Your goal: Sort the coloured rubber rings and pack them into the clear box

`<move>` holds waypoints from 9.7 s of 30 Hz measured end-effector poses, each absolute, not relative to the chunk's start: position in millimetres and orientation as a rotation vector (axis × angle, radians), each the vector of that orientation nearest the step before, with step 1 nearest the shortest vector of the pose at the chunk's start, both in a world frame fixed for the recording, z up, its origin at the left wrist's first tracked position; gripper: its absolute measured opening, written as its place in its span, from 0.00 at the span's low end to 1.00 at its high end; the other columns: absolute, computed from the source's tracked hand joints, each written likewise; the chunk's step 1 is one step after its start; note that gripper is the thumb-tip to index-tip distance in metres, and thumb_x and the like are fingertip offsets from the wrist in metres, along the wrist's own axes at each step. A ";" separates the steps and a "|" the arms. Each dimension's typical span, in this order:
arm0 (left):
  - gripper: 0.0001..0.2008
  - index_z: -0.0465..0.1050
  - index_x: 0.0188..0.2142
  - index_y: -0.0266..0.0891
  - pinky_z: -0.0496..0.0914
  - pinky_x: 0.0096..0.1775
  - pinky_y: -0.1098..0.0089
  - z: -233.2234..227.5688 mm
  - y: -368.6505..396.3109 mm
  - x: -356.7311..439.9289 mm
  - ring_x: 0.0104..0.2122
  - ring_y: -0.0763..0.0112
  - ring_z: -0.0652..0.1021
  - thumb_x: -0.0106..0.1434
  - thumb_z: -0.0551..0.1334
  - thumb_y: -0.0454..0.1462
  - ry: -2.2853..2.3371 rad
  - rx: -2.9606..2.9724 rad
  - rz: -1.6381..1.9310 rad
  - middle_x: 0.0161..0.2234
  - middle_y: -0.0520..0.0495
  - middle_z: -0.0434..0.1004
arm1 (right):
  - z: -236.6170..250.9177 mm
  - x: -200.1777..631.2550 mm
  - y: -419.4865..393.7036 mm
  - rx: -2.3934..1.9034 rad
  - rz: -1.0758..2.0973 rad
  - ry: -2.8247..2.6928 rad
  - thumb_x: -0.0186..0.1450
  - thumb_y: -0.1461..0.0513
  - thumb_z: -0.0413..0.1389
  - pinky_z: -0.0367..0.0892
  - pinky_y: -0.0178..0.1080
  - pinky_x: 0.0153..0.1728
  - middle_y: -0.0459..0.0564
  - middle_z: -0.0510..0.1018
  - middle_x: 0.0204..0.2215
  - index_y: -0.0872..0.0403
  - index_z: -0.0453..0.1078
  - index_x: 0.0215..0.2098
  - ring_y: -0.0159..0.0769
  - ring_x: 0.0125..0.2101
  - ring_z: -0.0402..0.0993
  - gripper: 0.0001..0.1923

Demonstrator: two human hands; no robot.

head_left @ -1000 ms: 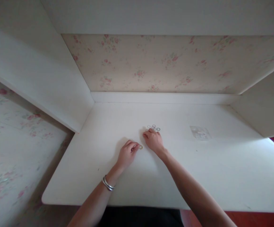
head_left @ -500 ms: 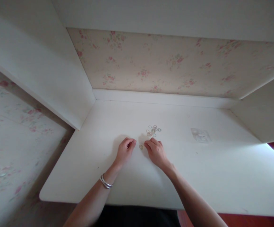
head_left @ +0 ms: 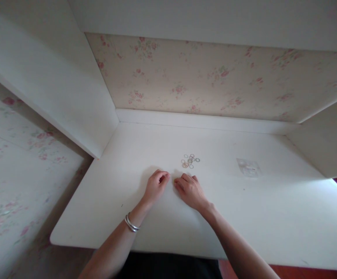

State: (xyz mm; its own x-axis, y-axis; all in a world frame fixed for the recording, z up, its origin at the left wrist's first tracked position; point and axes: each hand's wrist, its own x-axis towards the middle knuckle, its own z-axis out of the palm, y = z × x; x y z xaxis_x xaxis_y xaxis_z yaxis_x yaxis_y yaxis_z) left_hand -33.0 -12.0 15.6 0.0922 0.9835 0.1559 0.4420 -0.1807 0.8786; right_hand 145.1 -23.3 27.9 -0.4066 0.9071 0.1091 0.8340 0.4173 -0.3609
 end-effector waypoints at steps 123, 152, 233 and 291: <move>0.11 0.74 0.40 0.41 0.71 0.33 0.73 8.8 -13.0 -25.7 0.27 0.76 0.73 0.65 0.56 0.42 1.427 1.905 0.904 0.36 0.49 0.74 | 11.3 172.2 -37.3 -1.602 0.216 -2.084 0.70 0.59 0.46 0.57 0.35 0.36 0.49 0.73 0.28 0.51 0.75 0.40 0.32 0.30 0.68 0.15; 0.08 0.74 0.41 0.44 0.69 0.40 0.72 28.9 32.0 22.8 0.36 0.71 0.76 0.64 0.57 0.39 1.456 2.264 0.563 0.41 0.49 0.73 | 3.2 187.9 -59.4 -1.643 0.544 -1.563 0.68 0.56 0.48 0.61 0.32 0.27 0.46 0.71 0.25 0.51 0.75 0.37 0.29 0.24 0.66 0.15; 0.10 0.73 0.38 0.42 0.70 0.37 0.71 14.8 -44.7 -57.4 0.34 0.70 0.76 0.66 0.54 0.39 1.592 2.005 0.768 0.35 0.48 0.76 | 1.4 177.0 20.1 -1.833 0.138 -2.162 0.70 0.60 0.44 0.56 0.39 0.37 0.55 0.74 0.37 0.52 0.71 0.39 0.39 0.38 0.69 0.15; 0.10 0.74 0.37 0.43 0.67 0.35 0.73 12.0 -41.6 -55.6 0.31 0.73 0.75 0.66 0.54 0.40 1.606 1.925 0.771 0.34 0.51 0.77 | 8.2 160.2 -36.9 -1.553 0.234 -2.216 0.70 0.59 0.47 0.56 0.38 0.37 0.49 0.74 0.32 0.50 0.73 0.40 0.35 0.33 0.67 0.12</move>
